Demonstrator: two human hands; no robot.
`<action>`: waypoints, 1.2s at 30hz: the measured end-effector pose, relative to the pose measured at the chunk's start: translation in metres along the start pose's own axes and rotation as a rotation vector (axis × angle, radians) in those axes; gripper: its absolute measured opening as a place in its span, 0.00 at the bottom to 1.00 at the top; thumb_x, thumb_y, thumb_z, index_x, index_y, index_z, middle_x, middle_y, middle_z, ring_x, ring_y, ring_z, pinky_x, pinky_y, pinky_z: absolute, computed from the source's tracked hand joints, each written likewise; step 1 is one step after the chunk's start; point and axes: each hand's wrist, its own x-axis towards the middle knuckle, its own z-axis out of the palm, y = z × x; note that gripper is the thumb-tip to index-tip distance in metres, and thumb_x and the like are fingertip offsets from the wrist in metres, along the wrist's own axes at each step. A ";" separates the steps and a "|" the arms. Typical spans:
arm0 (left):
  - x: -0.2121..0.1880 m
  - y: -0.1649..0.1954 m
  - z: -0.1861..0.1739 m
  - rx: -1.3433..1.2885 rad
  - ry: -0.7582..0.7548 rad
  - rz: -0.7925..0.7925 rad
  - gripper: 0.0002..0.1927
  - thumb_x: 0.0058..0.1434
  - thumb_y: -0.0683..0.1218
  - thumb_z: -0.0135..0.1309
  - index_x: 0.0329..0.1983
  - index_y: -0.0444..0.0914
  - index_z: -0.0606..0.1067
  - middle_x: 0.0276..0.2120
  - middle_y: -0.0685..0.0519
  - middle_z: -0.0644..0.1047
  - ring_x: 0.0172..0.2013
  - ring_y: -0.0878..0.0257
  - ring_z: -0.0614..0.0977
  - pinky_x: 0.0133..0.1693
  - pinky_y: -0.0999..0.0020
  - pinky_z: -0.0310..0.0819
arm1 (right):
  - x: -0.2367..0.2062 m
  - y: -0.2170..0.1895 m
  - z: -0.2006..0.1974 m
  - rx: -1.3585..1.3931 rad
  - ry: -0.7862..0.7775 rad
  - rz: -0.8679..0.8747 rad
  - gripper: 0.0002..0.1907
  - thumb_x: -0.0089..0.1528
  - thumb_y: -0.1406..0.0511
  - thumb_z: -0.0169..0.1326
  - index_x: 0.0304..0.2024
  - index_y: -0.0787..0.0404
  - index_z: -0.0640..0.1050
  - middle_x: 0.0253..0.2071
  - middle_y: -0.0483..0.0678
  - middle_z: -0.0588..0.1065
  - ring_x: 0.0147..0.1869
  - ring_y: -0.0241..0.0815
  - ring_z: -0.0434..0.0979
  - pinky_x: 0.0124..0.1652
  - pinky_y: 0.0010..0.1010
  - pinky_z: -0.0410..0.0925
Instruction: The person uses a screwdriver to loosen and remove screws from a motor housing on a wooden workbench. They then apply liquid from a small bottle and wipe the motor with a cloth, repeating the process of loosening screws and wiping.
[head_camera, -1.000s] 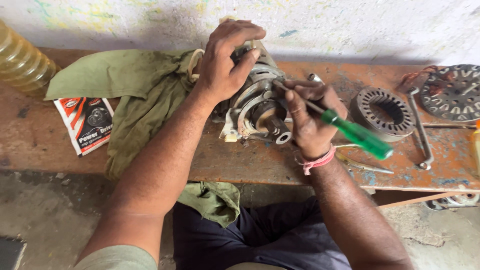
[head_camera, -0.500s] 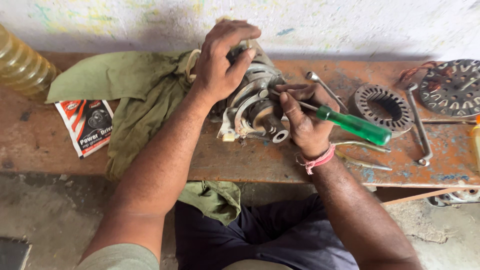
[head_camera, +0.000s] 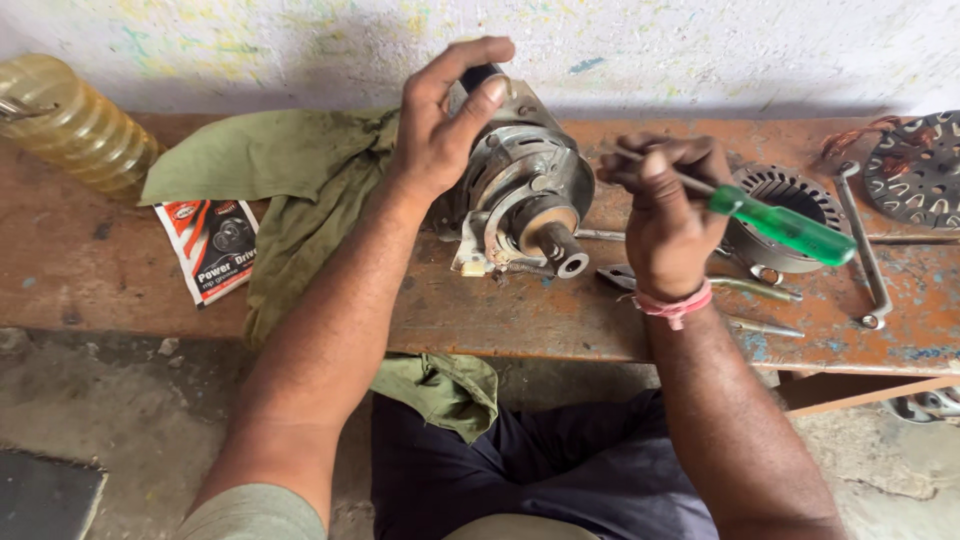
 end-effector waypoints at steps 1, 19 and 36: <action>0.000 0.006 0.000 0.084 -0.005 0.041 0.19 0.70 0.55 0.56 0.59 0.41 0.77 0.57 0.51 0.80 0.63 0.55 0.79 0.69 0.52 0.73 | 0.002 -0.002 -0.004 0.093 -0.036 0.040 0.06 0.72 0.69 0.55 0.45 0.64 0.71 0.50 0.59 0.77 0.50 0.52 0.84 0.51 0.43 0.80; -0.001 0.058 0.026 0.731 -0.337 0.391 0.10 0.68 0.48 0.59 0.31 0.43 0.75 0.26 0.56 0.78 0.36 0.60 0.79 0.65 0.45 0.59 | 0.006 0.002 -0.010 0.289 -0.251 0.142 0.07 0.68 0.72 0.60 0.45 0.67 0.75 0.42 0.59 0.79 0.40 0.47 0.84 0.40 0.38 0.78; -0.042 -0.017 0.012 0.459 -0.119 0.030 0.23 0.81 0.54 0.38 0.59 0.37 0.80 0.78 0.51 0.54 0.80 0.51 0.53 0.79 0.53 0.53 | 0.001 -0.001 0.013 -0.726 -0.358 -0.428 0.02 0.61 0.75 0.60 0.35 0.68 0.79 0.38 0.56 0.81 0.41 0.44 0.85 0.42 0.31 0.76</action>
